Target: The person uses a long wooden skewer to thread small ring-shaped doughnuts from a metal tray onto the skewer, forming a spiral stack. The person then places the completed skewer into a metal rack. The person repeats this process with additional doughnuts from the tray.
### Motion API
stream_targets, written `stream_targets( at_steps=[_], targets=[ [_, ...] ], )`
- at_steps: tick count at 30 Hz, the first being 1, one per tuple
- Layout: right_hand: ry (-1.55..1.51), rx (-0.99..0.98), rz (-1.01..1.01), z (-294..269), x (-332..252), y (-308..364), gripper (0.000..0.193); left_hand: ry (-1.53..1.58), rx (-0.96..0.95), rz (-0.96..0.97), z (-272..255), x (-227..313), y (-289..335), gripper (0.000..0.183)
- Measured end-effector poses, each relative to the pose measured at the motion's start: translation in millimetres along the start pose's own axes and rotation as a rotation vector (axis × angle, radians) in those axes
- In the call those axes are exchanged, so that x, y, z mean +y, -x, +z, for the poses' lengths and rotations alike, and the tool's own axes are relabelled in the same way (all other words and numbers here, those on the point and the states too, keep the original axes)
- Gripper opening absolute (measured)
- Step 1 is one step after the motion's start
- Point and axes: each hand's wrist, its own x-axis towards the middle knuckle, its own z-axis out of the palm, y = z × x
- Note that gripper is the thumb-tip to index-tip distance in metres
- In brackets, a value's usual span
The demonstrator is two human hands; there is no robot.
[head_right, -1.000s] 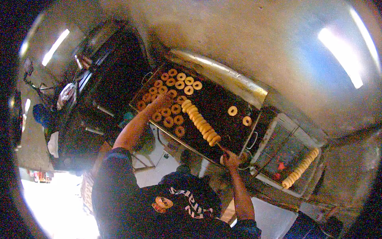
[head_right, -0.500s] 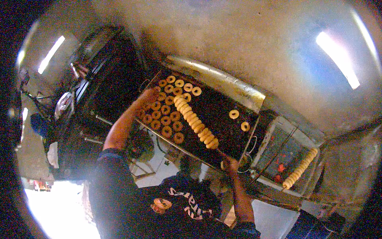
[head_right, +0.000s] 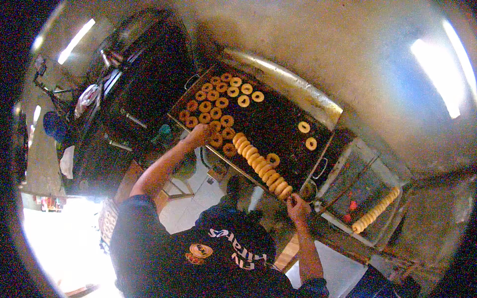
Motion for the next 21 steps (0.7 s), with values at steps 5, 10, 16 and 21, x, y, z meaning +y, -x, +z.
stream_targets(
  at_steps=[5, 10, 16, 21],
  targets=[
    [0.140, -0.154, 0.030, -44.3, -33.8, 9.5, 0.022, -0.136, 0.153, -0.035, 36.2, -30.7, -19.4, 0.027],
    [-0.052, -0.156, 0.053, -12.3, -21.3, 9.3, 0.027, -0.177, -0.045, 0.086, 46.6, -73.8, -62.2, 0.027],
    [-0.221, -0.068, -0.066, 62.9, -5.0, -34.6, 0.029, 0.170, 0.079, 0.004, 2.6, -62.9, -67.0, 0.023],
    [0.017, -0.012, 0.025, 52.8, -29.3, -38.9, 0.026, -0.006, 0.079, 0.011, 0.3, -50.1, -78.4, 0.022]
  ],
)
